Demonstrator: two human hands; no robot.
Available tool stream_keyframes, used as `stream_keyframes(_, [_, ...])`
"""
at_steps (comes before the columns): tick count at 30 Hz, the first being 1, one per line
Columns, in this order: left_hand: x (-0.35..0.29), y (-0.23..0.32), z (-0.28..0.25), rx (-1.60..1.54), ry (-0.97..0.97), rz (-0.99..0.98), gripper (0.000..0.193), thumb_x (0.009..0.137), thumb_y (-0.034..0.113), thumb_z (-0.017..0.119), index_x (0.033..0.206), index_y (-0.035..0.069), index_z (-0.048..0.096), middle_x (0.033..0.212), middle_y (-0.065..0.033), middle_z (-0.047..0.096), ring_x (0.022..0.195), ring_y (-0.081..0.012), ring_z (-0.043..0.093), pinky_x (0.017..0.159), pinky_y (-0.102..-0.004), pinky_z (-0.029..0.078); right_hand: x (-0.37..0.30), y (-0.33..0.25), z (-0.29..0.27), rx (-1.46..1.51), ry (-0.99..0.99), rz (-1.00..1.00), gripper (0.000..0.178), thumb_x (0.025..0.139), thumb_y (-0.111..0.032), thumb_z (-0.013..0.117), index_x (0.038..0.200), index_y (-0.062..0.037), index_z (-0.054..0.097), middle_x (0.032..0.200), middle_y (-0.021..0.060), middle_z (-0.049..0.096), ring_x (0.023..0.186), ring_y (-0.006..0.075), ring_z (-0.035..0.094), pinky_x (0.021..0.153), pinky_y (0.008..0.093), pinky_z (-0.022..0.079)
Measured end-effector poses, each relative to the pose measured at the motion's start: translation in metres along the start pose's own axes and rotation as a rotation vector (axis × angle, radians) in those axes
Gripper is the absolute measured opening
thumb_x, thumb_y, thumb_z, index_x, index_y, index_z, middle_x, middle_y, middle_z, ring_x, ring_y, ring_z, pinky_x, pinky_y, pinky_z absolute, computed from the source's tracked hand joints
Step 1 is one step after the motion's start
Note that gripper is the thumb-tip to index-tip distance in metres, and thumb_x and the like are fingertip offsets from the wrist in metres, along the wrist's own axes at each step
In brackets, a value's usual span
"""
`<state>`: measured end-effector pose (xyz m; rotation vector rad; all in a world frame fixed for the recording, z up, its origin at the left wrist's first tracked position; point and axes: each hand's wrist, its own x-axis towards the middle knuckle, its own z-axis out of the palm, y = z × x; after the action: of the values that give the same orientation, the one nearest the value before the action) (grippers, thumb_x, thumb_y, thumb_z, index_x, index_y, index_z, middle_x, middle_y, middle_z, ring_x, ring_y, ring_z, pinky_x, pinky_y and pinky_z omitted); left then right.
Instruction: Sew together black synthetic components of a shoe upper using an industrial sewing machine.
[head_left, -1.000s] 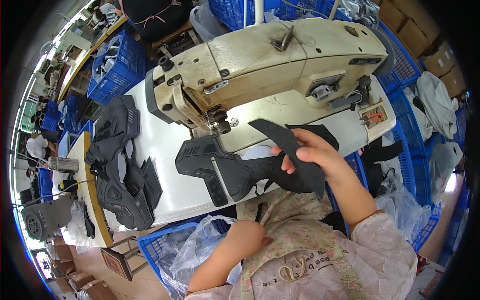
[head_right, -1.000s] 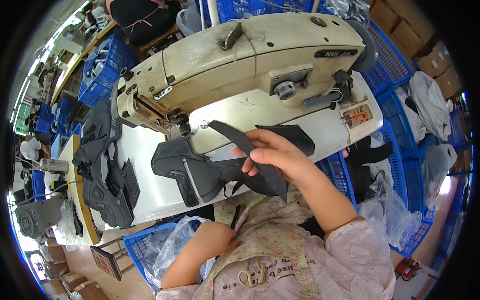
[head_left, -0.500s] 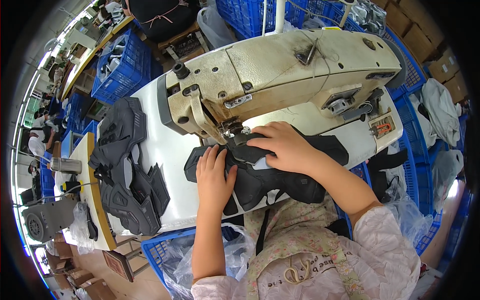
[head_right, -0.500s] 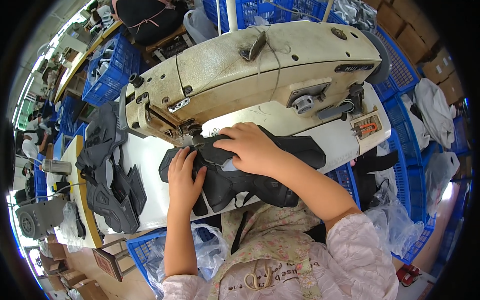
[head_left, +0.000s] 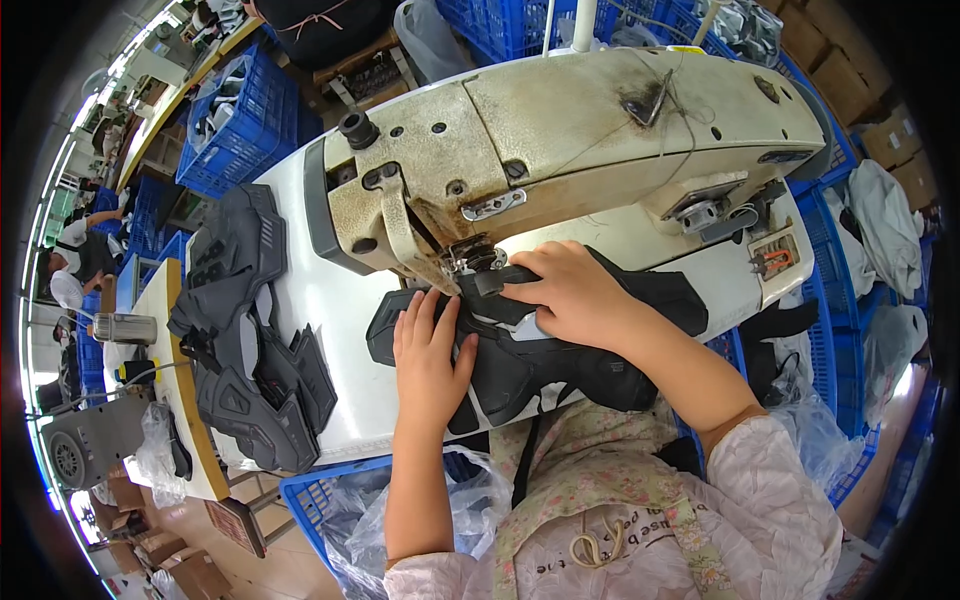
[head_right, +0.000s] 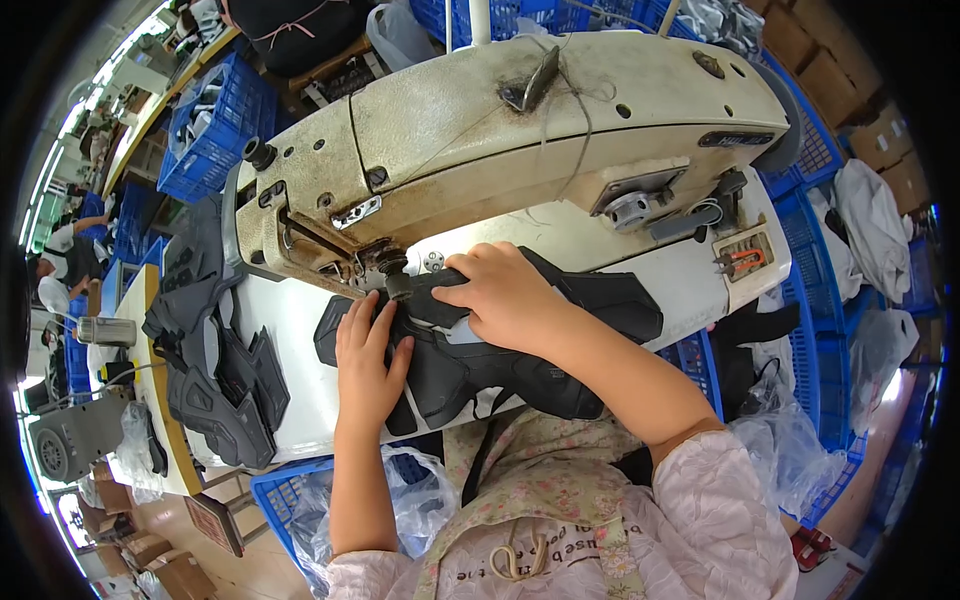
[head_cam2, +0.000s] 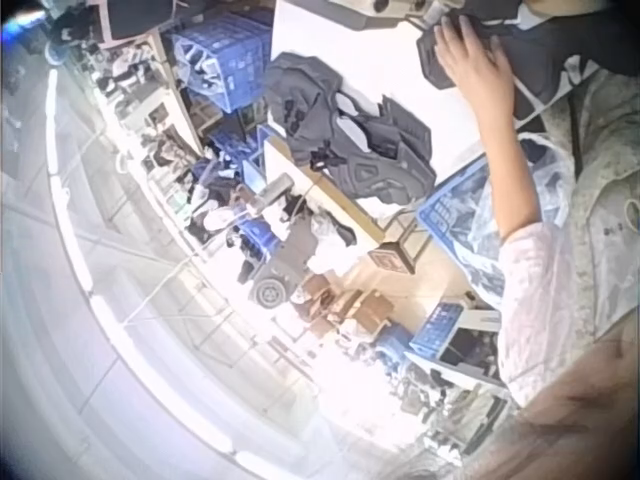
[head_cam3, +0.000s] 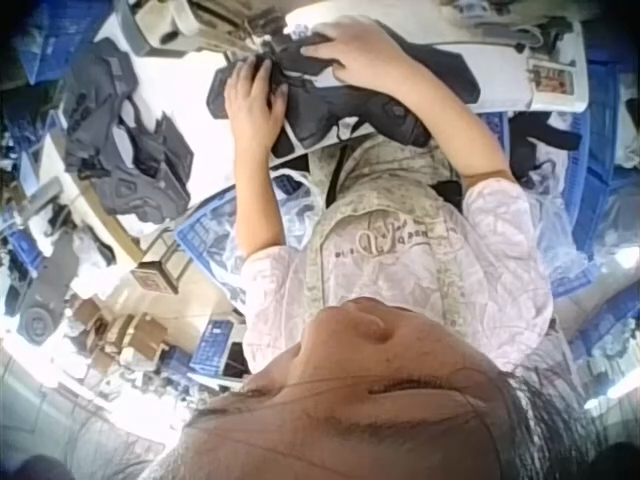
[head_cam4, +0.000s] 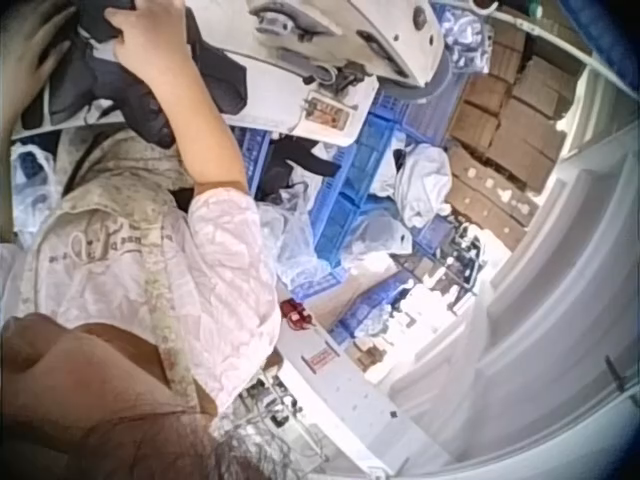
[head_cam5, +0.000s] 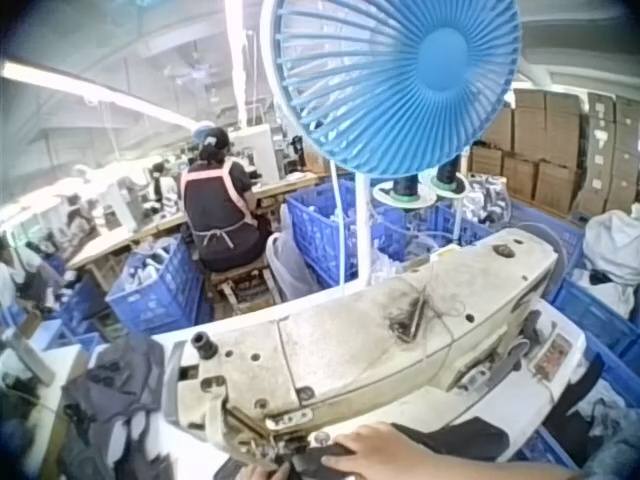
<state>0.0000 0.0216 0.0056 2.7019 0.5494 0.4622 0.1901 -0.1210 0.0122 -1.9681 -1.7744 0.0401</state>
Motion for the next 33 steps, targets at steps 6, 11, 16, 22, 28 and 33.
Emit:
stream_keyframes(6, [-0.002, 0.001, 0.001, 0.037, 0.004, 0.015, 0.045, 0.085, 0.019, 0.067, 0.128, 0.005, 0.06, 0.14, -0.0178, 0.049, 0.13, -0.0388, 0.044, 0.109, -0.0507, 0.032, -0.001, -0.002, -0.002, 0.003, -0.041, 0.003, 0.043, 0.068, -0.008, 0.069, 0.11, -0.0165, 0.073, 0.116, 0.009, 0.06, 0.105, 0.0277, 0.055, 0.091, 0.0429, 0.043])
stream_keyframes(11, [-0.002, -0.002, 0.004, 0.055, 0.003, 0.034, 0.042, 0.086, 0.018, 0.065, 0.127, 0.009, 0.063, 0.139, -0.018, 0.049, 0.129, -0.0393, 0.044, 0.109, -0.051, 0.032, 0.001, -0.006, -0.007, -0.005, -0.085, 0.009, 0.041, 0.068, -0.01, 0.071, 0.109, -0.0162, 0.074, 0.116, 0.0077, 0.06, 0.107, 0.0269, 0.055, 0.09, 0.042, 0.043])
stream_keyframes(16, [-0.001, 0.001, 0.004, 0.103, -0.006, 0.034, 0.042, 0.086, 0.018, 0.065, 0.127, 0.012, 0.063, 0.139, -0.0184, 0.049, 0.129, -0.0397, 0.044, 0.109, -0.051, 0.032, 0.003, -0.011, -0.007, 0.013, -0.16, 0.042, 0.039, 0.07, -0.01, 0.068, 0.109, -0.013, 0.071, 0.123, 0.0082, 0.058, 0.112, 0.0276, 0.052, 0.093, 0.0427, 0.043])
stream_keyframes(22, [-0.001, 0.002, 0.005, 0.115, -0.011, 0.017, 0.041, 0.086, 0.018, 0.064, 0.127, 0.013, 0.064, 0.138, -0.0182, 0.049, 0.129, -0.0399, 0.043, 0.109, -0.0506, 0.032, -0.006, -0.035, 0.008, 0.0, -0.032, 0.124, 0.039, 0.078, -0.015, 0.071, 0.116, -0.0101, 0.067, 0.125, 0.0102, 0.058, 0.116, 0.0293, 0.051, 0.096, 0.0462, 0.043])
stream_keyframes(28, [-0.002, 0.001, 0.007, 0.12, -0.002, 0.028, 0.042, 0.086, 0.018, 0.065, 0.127, 0.009, 0.062, 0.139, -0.0183, 0.049, 0.13, -0.0391, 0.043, 0.11, -0.0509, 0.032, -0.011, -0.034, 0.012, -0.017, 0.019, 0.112, 0.035, 0.082, -0.018, 0.068, 0.116, -0.0105, 0.068, 0.129, 0.0098, 0.058, 0.123, 0.0303, 0.049, 0.105, 0.0475, 0.038])
stream_keyframes(33, [-0.002, -0.001, 0.007, 0.14, -0.007, 0.033, 0.051, 0.085, 0.019, 0.065, 0.131, 0.0, 0.055, 0.14, -0.0185, 0.049, 0.131, -0.0381, 0.044, 0.111, -0.0503, 0.031, -0.014, -0.035, 0.013, -0.014, 0.023, 0.117, 0.036, 0.083, -0.017, 0.066, 0.118, -0.0104, 0.067, 0.132, 0.01, 0.057, 0.125, 0.031, 0.047, 0.106, 0.0478, 0.036])
